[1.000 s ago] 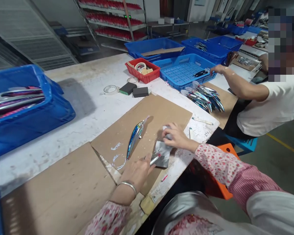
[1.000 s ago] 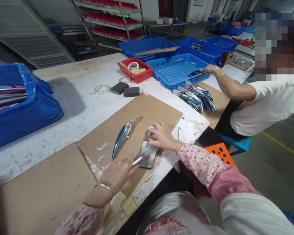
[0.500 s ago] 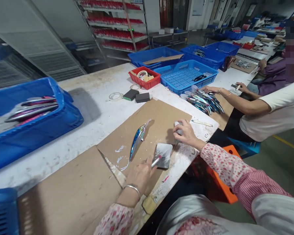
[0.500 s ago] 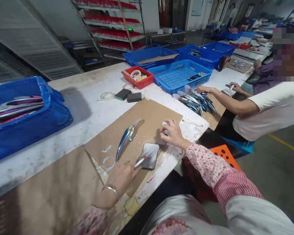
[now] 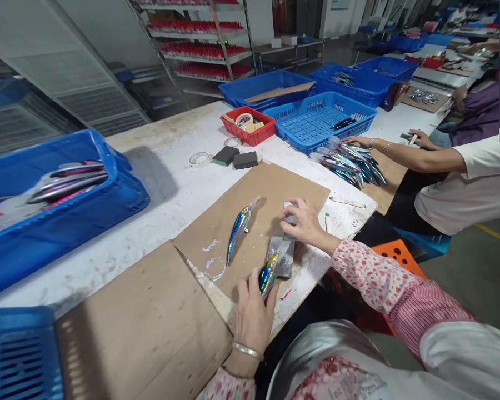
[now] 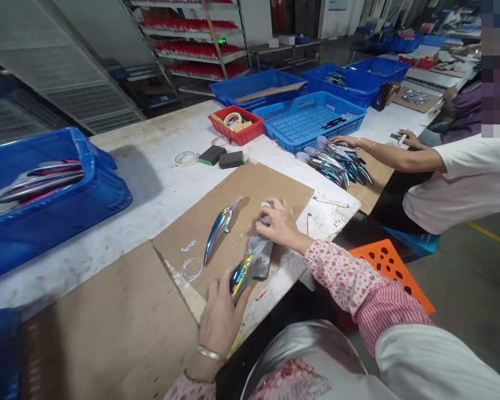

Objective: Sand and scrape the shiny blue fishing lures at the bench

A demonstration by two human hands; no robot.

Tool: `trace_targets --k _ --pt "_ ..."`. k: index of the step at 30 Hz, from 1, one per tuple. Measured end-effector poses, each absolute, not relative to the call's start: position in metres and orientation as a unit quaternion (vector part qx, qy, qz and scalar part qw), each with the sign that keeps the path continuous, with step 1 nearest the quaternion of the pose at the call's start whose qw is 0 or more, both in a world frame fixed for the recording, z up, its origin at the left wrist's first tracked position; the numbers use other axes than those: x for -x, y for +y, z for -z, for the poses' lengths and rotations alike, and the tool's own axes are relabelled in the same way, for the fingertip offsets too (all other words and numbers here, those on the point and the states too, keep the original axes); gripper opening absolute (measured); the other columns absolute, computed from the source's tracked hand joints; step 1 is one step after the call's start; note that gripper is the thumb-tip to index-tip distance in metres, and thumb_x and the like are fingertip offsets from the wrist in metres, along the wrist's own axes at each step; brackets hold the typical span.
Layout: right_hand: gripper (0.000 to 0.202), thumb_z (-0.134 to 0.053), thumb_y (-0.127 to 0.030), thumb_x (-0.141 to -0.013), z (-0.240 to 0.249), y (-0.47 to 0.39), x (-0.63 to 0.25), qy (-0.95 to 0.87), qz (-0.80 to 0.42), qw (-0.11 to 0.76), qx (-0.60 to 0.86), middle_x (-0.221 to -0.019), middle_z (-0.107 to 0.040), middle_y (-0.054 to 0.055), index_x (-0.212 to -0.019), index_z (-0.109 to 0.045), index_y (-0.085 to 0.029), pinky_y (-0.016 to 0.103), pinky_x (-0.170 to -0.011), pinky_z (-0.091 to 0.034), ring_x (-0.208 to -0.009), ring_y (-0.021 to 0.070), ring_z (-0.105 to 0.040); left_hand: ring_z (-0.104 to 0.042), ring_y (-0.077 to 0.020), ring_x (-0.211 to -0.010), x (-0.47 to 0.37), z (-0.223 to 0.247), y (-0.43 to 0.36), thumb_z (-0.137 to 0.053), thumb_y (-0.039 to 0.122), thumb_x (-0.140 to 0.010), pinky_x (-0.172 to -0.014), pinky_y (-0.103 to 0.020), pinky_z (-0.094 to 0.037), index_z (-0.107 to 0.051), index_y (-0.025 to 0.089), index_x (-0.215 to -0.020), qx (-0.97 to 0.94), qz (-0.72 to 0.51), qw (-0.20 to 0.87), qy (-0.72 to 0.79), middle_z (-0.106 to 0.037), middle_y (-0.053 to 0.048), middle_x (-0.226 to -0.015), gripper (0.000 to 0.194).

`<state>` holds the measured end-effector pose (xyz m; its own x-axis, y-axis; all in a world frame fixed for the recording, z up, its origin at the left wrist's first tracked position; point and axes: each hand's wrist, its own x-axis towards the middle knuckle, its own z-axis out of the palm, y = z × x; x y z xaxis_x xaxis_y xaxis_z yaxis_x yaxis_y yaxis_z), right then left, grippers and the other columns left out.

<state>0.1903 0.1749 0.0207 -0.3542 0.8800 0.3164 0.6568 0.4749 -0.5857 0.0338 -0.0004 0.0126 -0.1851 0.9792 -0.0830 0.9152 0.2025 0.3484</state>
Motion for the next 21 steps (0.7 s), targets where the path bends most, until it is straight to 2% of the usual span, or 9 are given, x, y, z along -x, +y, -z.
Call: trace_targets --k 4,9,14,21 --pt "0.013 -0.064 -0.028 -0.078 -0.012 0.172 -0.191 -0.808 -0.177 0.258 0.499 -0.12 -0.052 0.007 -0.09 -0.069 -0.023 0.044 -0.099 -0.035 -0.115 0.0267 -0.042 -0.066 -0.0241 -0.098 -0.038 -0.014 0.002 -0.037 0.038 -0.096 -0.075 -0.033 -0.051 -0.034 0.018 -0.137 -0.641 -0.049 0.192 0.741 -0.061 -0.013 -0.114 0.046" --pt "0.013 -0.063 -0.028 -0.079 -0.003 0.147 -0.193 -0.762 -0.19 0.278 0.553 -0.11 -0.053 0.009 -0.089 -0.068 -0.021 0.041 -0.095 -0.038 -0.111 0.0265 -0.044 -0.07 -0.0262 -0.085 -0.044 -0.017 0.006 -0.036 0.036 -0.097 -0.068 -0.032 -0.048 -0.028 0.014 -0.141 -0.646 0.034 0.222 0.729 -0.07 -0.013 -0.099 0.051" --pt "0.013 -0.066 -0.026 -0.077 -0.005 0.123 -0.194 -0.771 -0.223 0.283 0.525 -0.107 -0.053 0.007 -0.09 -0.067 -0.022 0.038 -0.093 -0.039 -0.108 0.0245 -0.045 -0.071 -0.0257 -0.082 -0.048 -0.015 0.004 -0.034 0.034 -0.097 -0.064 -0.031 -0.047 -0.028 0.011 -0.142 -0.65 0.033 0.206 0.731 -0.071 -0.014 -0.095 0.051" --pt "0.013 -0.064 -0.029 -0.08 -0.014 0.134 -0.198 -0.798 -0.157 0.213 0.542 -0.114 -0.052 0.008 -0.092 -0.066 -0.024 0.04 -0.087 -0.039 -0.112 0.027 -0.043 -0.071 -0.024 -0.074 -0.052 -0.002 0.0 -0.034 0.035 -0.097 -0.06 -0.03 -0.048 -0.032 0.013 -0.143 -0.656 0.024 0.157 0.738 -0.071 -0.014 -0.096 0.051"
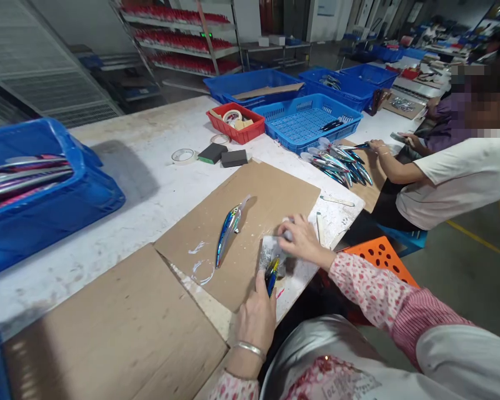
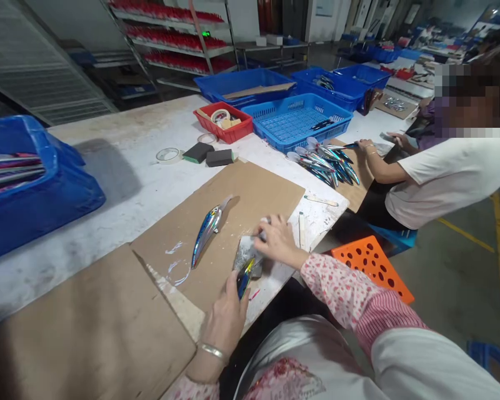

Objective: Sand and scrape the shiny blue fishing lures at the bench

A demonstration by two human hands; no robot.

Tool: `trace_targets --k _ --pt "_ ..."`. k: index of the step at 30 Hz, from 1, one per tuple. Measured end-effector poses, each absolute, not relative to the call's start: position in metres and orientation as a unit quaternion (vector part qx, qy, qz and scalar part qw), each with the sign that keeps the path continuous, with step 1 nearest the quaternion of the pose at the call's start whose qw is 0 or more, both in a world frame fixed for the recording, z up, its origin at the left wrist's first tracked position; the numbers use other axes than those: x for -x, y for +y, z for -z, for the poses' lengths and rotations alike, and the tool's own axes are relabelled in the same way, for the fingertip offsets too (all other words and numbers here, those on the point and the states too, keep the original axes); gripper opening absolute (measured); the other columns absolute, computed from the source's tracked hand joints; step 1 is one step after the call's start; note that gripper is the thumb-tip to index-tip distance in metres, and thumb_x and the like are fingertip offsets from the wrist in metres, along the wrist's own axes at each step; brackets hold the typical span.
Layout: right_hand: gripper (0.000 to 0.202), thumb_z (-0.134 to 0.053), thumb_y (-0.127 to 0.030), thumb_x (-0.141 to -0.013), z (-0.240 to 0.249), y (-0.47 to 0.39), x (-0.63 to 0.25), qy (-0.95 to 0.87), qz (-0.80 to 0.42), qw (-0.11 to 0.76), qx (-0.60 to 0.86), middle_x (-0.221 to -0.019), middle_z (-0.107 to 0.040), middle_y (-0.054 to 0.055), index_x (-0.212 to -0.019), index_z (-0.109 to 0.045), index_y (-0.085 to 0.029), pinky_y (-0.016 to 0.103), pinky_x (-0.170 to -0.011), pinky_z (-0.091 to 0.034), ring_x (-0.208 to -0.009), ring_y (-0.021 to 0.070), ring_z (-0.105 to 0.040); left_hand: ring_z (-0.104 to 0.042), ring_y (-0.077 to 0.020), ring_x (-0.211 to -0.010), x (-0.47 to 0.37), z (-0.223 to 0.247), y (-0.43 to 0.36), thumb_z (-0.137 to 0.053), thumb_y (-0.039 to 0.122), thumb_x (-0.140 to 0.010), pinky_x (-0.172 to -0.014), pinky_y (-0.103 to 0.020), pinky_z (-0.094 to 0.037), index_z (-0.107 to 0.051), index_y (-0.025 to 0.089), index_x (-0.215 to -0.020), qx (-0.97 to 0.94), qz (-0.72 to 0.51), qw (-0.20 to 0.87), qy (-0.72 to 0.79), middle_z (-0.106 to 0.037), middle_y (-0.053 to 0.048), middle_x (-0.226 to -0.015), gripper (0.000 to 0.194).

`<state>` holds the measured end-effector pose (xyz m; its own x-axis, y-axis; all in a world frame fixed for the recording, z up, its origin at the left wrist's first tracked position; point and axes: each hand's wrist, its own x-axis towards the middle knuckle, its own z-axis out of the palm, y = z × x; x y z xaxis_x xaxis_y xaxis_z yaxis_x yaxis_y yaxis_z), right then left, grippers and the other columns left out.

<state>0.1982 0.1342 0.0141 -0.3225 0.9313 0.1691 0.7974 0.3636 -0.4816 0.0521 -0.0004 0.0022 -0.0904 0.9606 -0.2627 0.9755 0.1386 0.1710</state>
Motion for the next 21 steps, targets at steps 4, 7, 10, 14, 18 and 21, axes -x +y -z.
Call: trace_targets --k 4,7,10,14,18,21 --pt "0.012 -0.064 -0.029 -0.081 -0.015 0.133 -0.199 -0.815 -0.172 0.194 0.518 -0.114 -0.053 0.006 -0.092 -0.066 -0.026 0.039 -0.087 -0.039 -0.112 0.0258 -0.044 -0.071 -0.0233 -0.075 -0.054 -0.001 -0.001 -0.034 0.035 -0.097 -0.06 -0.029 -0.048 -0.033 0.013 -0.142 -0.657 0.023 0.154 0.738 -0.071 -0.014 -0.097 0.051" --pt "0.013 -0.062 -0.028 -0.082 -0.018 0.135 -0.199 -0.804 -0.122 0.193 0.55 -0.118 -0.052 0.008 -0.093 -0.066 -0.024 0.042 -0.088 -0.038 -0.113 0.028 -0.042 -0.071 -0.0229 -0.074 -0.054 -0.006 0.0 -0.034 0.036 -0.097 -0.059 -0.029 -0.048 -0.033 0.014 -0.142 -0.659 0.014 0.162 0.735 -0.071 -0.014 -0.098 0.05" --pt "0.014 -0.063 -0.029 -0.081 -0.018 0.132 -0.198 -0.822 -0.134 0.193 0.519 -0.118 -0.051 0.008 -0.093 -0.066 -0.024 0.041 -0.089 -0.038 -0.113 0.0272 -0.042 -0.071 -0.0232 -0.072 -0.055 -0.01 0.0 -0.034 0.035 -0.097 -0.059 -0.029 -0.048 -0.033 0.013 -0.142 -0.654 0.02 0.169 0.737 -0.071 -0.013 -0.096 0.05" --pt "0.013 -0.063 -0.03 -0.081 -0.019 0.132 -0.198 -0.827 -0.16 0.188 0.505 -0.115 -0.053 0.007 -0.093 -0.066 -0.025 0.04 -0.089 -0.038 -0.112 0.0261 -0.043 -0.071 -0.0234 -0.077 -0.056 -0.009 0.0 -0.034 0.036 -0.097 -0.061 -0.029 -0.049 -0.032 0.014 -0.143 -0.65 0.018 0.173 0.739 -0.07 -0.014 -0.1 0.051" --pt "0.014 -0.062 -0.03 -0.082 -0.022 0.129 -0.196 -0.813 -0.12 0.191 0.536 -0.118 -0.052 0.01 -0.094 -0.066 -0.023 0.042 -0.088 -0.037 -0.112 0.0282 -0.042 -0.071 -0.0222 -0.077 -0.056 -0.003 0.001 -0.036 0.034 -0.097 -0.062 -0.028 -0.049 -0.034 0.015 -0.143 -0.645 0.014 0.17 0.745 -0.069 -0.015 -0.106 0.05" --pt "0.014 -0.065 -0.03 -0.08 -0.019 0.121 -0.195 -0.835 -0.152 0.195 0.492 -0.117 -0.053 0.008 -0.092 -0.066 -0.025 0.039 -0.088 -0.038 -0.112 0.0263 -0.043 -0.07 -0.0216 -0.076 -0.056 -0.002 0.001 -0.036 0.035 -0.097 -0.062 -0.028 -0.049 -0.035 0.015 -0.143 -0.648 0.006 0.172 0.742 -0.07 -0.014 -0.101 0.05"
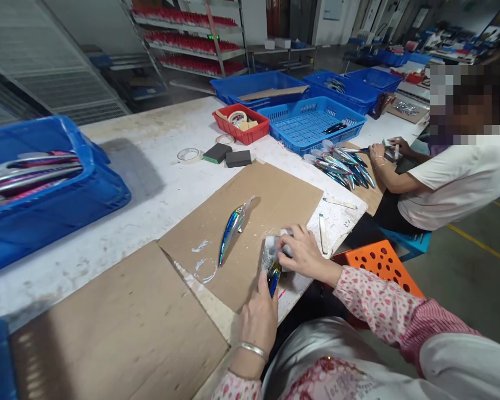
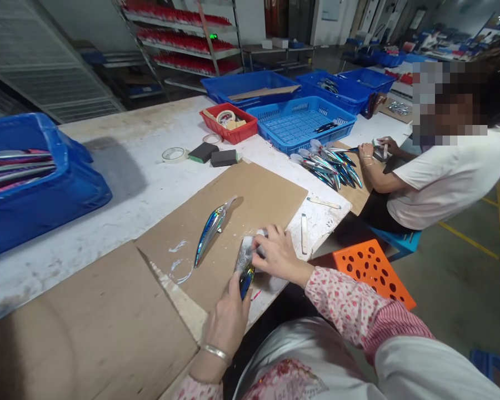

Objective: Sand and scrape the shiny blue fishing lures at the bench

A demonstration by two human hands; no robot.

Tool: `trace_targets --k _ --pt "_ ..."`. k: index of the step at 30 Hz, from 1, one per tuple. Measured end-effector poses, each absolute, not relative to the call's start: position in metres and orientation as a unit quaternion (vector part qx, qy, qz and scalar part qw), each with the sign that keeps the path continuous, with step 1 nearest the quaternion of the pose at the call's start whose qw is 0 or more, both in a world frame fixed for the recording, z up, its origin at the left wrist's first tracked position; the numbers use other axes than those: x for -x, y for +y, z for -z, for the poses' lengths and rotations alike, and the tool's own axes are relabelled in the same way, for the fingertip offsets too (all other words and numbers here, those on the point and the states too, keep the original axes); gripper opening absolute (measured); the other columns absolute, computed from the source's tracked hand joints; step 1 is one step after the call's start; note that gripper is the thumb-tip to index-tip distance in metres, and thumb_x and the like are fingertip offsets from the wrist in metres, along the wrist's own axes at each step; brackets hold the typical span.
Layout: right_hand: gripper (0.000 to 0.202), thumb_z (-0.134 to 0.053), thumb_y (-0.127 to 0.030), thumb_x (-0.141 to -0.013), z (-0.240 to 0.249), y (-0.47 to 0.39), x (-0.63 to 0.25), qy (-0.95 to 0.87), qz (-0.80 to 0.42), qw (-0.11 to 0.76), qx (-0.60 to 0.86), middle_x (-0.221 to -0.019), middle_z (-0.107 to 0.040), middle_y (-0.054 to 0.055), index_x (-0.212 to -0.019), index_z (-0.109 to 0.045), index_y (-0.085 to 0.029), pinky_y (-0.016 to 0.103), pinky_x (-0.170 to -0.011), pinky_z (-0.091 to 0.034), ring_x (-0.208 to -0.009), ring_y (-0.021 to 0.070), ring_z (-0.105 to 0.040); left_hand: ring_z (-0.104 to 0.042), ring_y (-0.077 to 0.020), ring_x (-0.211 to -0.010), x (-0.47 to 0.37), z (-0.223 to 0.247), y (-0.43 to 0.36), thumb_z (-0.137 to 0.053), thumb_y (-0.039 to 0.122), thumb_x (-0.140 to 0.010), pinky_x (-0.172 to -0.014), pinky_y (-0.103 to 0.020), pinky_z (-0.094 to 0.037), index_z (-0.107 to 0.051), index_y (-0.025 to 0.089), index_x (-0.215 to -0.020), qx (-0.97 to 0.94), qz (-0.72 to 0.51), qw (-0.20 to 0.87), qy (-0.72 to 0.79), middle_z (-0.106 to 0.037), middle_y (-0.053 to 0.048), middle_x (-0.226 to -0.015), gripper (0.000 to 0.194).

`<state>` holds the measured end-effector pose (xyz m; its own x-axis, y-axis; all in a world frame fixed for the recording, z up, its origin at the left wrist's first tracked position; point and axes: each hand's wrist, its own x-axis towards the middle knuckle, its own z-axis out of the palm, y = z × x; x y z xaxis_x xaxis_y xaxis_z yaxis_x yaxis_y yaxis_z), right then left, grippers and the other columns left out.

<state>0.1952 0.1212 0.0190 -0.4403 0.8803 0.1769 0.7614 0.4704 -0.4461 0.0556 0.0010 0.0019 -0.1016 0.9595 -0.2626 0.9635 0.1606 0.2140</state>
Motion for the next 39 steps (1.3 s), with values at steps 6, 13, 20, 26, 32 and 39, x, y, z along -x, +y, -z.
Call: trace_targets --k 6,13,20,26,32,39 --pt "0.011 -0.065 -0.027 -0.078 -0.019 0.158 -0.215 -0.783 -0.12 0.255 0.555 -0.117 -0.054 0.009 -0.087 -0.068 -0.023 0.043 -0.09 -0.039 -0.112 0.0291 -0.044 -0.07 -0.0219 -0.078 -0.046 -0.011 -0.002 -0.039 0.04 -0.096 -0.062 -0.028 -0.047 -0.038 0.018 -0.142 -0.653 -0.002 0.156 0.741 -0.071 -0.011 -0.097 0.051" --pt "0.011 -0.067 -0.022 -0.073 -0.018 0.178 -0.214 -0.784 -0.214 0.343 0.471 -0.111 -0.054 0.006 -0.084 -0.069 -0.021 0.04 -0.097 -0.038 -0.109 0.0237 -0.05 -0.066 -0.0215 -0.086 -0.015 -0.017 0.006 -0.041 0.044 -0.095 -0.065 -0.027 -0.047 -0.053 0.026 -0.131 -0.712 0.032 0.053 0.7 -0.066 -0.007 -0.095 0.042" --pt "0.013 -0.068 -0.026 -0.076 -0.007 0.161 -0.192 -0.843 -0.216 0.253 0.423 -0.117 -0.054 0.007 -0.089 -0.069 -0.022 0.038 -0.094 -0.039 -0.111 0.0246 -0.046 -0.068 -0.0234 -0.078 -0.005 -0.011 0.016 -0.036 0.043 -0.096 -0.057 -0.029 -0.046 -0.05 0.023 -0.133 -0.725 0.11 0.055 0.678 -0.066 -0.008 -0.093 0.044" --pt "0.014 -0.069 -0.032 -0.076 -0.011 0.153 -0.161 -0.869 -0.206 0.239 0.381 -0.123 -0.052 0.004 -0.089 -0.068 -0.025 0.038 -0.094 -0.037 -0.114 0.025 -0.042 -0.069 -0.0217 -0.081 0.0 -0.002 0.017 -0.035 0.04 -0.097 -0.058 -0.028 -0.048 -0.05 0.018 -0.131 -0.735 0.1 0.076 0.666 -0.067 -0.009 -0.097 0.043" --pt "0.014 -0.071 -0.026 -0.074 -0.006 0.163 -0.19 -0.866 -0.221 0.224 0.388 -0.116 -0.055 0.006 -0.087 -0.068 -0.023 0.039 -0.094 -0.038 -0.111 0.0247 -0.045 -0.069 -0.0214 -0.079 0.0 -0.003 0.017 -0.04 0.04 -0.095 -0.057 -0.028 -0.047 -0.053 0.02 -0.126 -0.741 0.097 0.071 0.66 -0.067 -0.008 -0.096 0.039" --pt "0.013 -0.068 -0.032 -0.078 -0.004 0.156 -0.164 -0.817 -0.216 0.281 0.455 -0.12 -0.054 0.004 -0.088 -0.069 -0.025 0.04 -0.096 -0.036 -0.113 0.025 -0.044 -0.071 -0.0234 -0.075 -0.006 -0.005 0.016 -0.041 0.039 -0.095 -0.054 -0.029 -0.045 -0.049 0.019 -0.13 -0.707 0.103 0.088 0.694 -0.07 -0.009 -0.1 0.041"
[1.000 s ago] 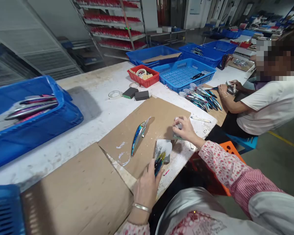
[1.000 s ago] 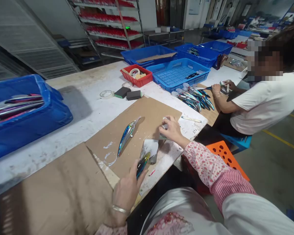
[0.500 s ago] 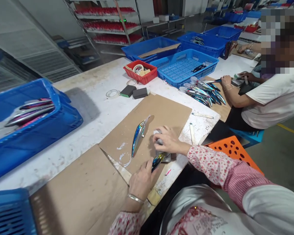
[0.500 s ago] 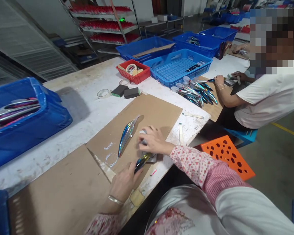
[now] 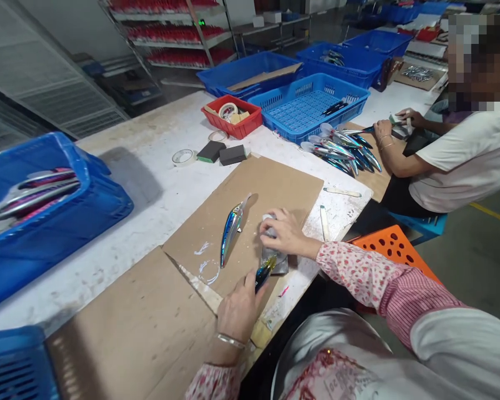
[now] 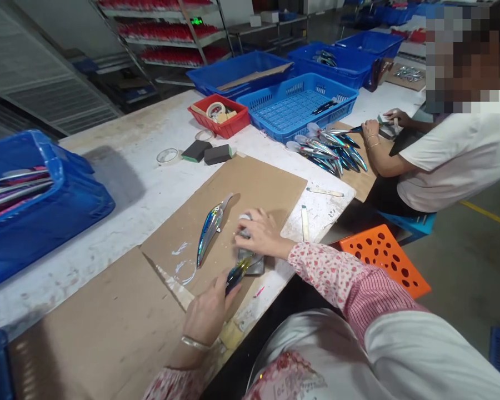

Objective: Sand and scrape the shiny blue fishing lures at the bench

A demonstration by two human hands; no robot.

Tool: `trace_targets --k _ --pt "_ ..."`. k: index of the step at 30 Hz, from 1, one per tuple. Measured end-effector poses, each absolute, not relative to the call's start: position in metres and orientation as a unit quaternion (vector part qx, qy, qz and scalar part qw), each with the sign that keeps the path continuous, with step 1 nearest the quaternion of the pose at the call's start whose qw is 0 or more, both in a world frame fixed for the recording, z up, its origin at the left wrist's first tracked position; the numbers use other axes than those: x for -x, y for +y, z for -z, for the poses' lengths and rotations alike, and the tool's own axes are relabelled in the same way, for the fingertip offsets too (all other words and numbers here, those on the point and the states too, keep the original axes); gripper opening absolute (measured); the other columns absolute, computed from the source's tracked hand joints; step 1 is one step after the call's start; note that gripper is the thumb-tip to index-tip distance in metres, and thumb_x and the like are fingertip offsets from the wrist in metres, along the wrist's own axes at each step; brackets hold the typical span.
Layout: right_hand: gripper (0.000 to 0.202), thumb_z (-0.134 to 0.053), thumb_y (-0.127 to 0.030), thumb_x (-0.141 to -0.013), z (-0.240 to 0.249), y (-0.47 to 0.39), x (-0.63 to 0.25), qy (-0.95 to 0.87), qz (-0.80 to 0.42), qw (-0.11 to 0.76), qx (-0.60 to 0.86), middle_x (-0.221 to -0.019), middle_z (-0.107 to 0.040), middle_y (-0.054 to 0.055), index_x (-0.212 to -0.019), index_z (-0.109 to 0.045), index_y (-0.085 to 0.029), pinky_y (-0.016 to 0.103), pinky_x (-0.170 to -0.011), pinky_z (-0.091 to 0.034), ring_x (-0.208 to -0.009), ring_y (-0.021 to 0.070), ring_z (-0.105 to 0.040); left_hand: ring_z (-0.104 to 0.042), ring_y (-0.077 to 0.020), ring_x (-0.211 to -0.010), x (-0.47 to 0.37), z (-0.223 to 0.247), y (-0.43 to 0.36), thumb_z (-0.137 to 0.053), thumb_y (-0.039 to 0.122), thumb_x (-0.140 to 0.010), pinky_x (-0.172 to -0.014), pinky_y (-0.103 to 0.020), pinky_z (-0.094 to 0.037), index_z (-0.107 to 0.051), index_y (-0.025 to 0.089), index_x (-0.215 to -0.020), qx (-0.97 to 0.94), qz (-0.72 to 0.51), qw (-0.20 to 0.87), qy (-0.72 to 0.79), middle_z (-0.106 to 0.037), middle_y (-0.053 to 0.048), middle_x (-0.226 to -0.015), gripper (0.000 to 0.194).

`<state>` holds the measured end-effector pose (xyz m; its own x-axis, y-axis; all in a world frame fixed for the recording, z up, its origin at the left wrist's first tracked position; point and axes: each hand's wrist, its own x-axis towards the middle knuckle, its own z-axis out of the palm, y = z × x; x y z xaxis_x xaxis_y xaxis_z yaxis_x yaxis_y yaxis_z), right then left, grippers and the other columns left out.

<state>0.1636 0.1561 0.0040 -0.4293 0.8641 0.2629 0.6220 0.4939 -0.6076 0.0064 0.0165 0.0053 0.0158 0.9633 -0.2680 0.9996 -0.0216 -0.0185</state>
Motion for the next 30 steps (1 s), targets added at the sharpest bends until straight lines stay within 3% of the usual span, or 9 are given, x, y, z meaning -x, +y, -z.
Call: trace_targets --k 6,14,25,30 --pt "0.012 -0.068 -0.031 -0.079 -0.002 0.171 -0.181 -0.705 -0.271 0.353 0.552 -0.107 -0.055 0.005 -0.086 -0.068 -0.021 0.038 -0.097 -0.037 -0.106 0.022 -0.049 -0.071 -0.026 -0.074 -0.026 -0.02 0.011 -0.034 0.044 -0.097 -0.058 -0.03 -0.046 -0.054 0.012 -0.119 -0.656 0.115 0.098 0.739 -0.071 -0.011 -0.08 0.043" --pt "0.026 -0.071 -0.045 -0.078 -0.007 0.144 -0.157 -0.748 -0.271 0.267 0.543 -0.117 -0.052 0.005 -0.094 -0.068 -0.025 0.043 -0.091 -0.038 -0.11 0.0261 -0.043 -0.071 -0.0263 -0.075 -0.038 -0.021 0.008 -0.031 0.044 -0.098 -0.059 -0.031 -0.046 -0.051 0.012 -0.12 -0.636 0.106 0.122 0.755 -0.072 -0.012 -0.08 0.044" --pt "0.018 -0.071 -0.035 -0.077 -0.007 0.143 -0.154 -0.736 -0.29 0.269 0.549 -0.112 -0.052 0.004 -0.09 -0.067 -0.024 0.039 -0.092 -0.037 -0.105 0.0232 -0.044 -0.071 -0.0235 -0.072 -0.038 -0.012 0.006 -0.029 0.044 -0.098 -0.056 -0.027 -0.045 -0.055 0.012 -0.114 -0.633 0.127 0.104 0.756 -0.071 -0.01 -0.076 0.043" --pt "0.015 -0.066 -0.035 -0.081 -0.012 0.144 -0.153 -0.791 -0.202 0.267 0.512 -0.121 -0.051 0.005 -0.092 -0.067 -0.025 0.042 -0.094 -0.034 -0.114 0.0263 -0.039 -0.071 -0.0223 -0.071 -0.039 -0.008 0.003 -0.029 0.044 -0.098 -0.054 -0.026 -0.044 -0.054 0.012 -0.116 -0.647 0.111 0.069 0.752 -0.071 -0.011 -0.078 0.045"
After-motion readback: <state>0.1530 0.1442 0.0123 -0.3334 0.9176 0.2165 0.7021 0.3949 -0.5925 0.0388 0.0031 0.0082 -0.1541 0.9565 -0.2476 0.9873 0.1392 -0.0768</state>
